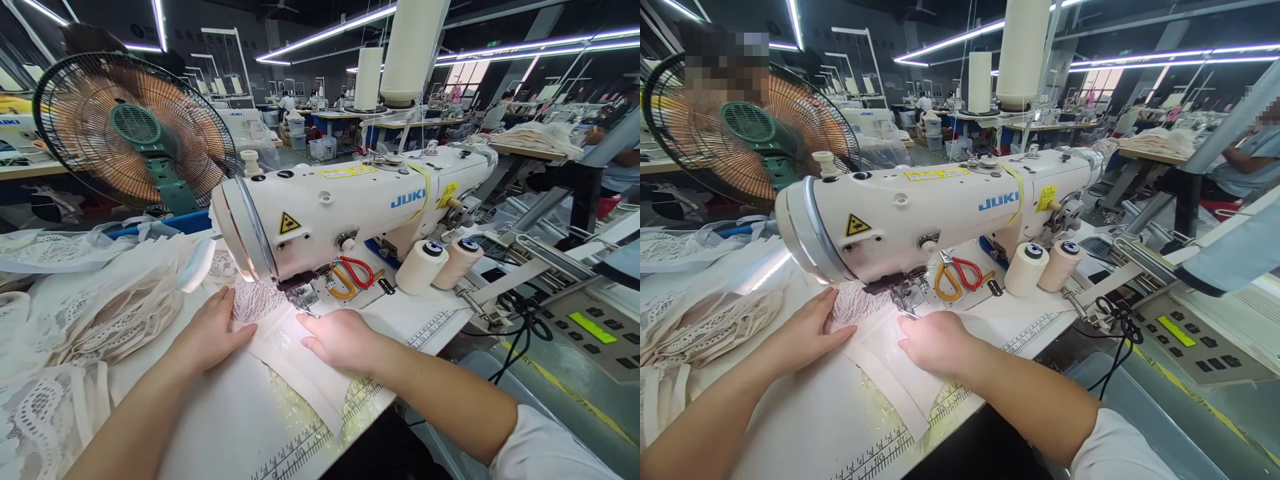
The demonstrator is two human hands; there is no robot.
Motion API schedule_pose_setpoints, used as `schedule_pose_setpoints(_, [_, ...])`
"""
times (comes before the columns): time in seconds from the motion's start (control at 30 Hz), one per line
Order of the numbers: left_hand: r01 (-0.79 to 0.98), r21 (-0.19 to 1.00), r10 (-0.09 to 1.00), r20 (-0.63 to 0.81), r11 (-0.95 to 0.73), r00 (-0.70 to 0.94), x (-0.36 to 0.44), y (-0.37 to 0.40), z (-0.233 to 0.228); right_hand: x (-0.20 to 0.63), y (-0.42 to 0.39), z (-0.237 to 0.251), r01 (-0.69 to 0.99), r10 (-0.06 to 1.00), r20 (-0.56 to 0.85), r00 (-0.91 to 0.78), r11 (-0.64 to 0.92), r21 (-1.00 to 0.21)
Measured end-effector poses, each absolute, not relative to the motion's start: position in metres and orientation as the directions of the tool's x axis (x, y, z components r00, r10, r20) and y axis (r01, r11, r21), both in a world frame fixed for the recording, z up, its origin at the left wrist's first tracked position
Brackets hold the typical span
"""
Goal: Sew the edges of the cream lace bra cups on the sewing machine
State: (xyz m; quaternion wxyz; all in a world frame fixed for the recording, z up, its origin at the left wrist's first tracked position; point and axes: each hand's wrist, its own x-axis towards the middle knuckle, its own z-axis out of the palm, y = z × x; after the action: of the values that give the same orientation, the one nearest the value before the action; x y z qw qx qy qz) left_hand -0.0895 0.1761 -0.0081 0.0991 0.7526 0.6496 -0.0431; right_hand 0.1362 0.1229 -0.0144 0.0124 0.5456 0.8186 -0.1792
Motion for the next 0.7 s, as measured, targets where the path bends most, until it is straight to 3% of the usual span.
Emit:
schedule_pose_setpoints(0.2, [0.983,0.128,0.983,-0.118,-0.128,0.144,-0.095,0.180,-0.013,0.143,0.121,-0.008,0.871,0.862,-0.219,-0.458,0.386,-0.303])
schedule_pose_setpoints(0.33, [0.990,0.059,0.991,-0.031,-0.126,0.128,-0.081,0.169,-0.002,0.165,0.110,-0.003,0.807,0.813,-0.162,-0.560,0.490,-0.329])
schedule_pose_setpoints(0.43, [0.964,0.060,0.964,0.076,-0.260,0.255,-0.052,0.143,0.006,0.186,0.097,-0.005,0.738,0.745,-0.121,-0.656,0.598,-0.312])
schedule_pose_setpoints(0.57, [0.828,0.097,0.820,-0.116,-0.552,0.560,-0.012,0.101,0.006,0.202,0.081,-0.011,0.699,0.709,-0.102,-0.698,0.643,-0.313])
schedule_pose_setpoints(0.7, [0.777,0.006,0.740,-0.299,-0.630,0.603,0.000,0.086,0.002,0.202,0.075,-0.016,0.702,0.713,-0.094,-0.695,0.644,-0.304])
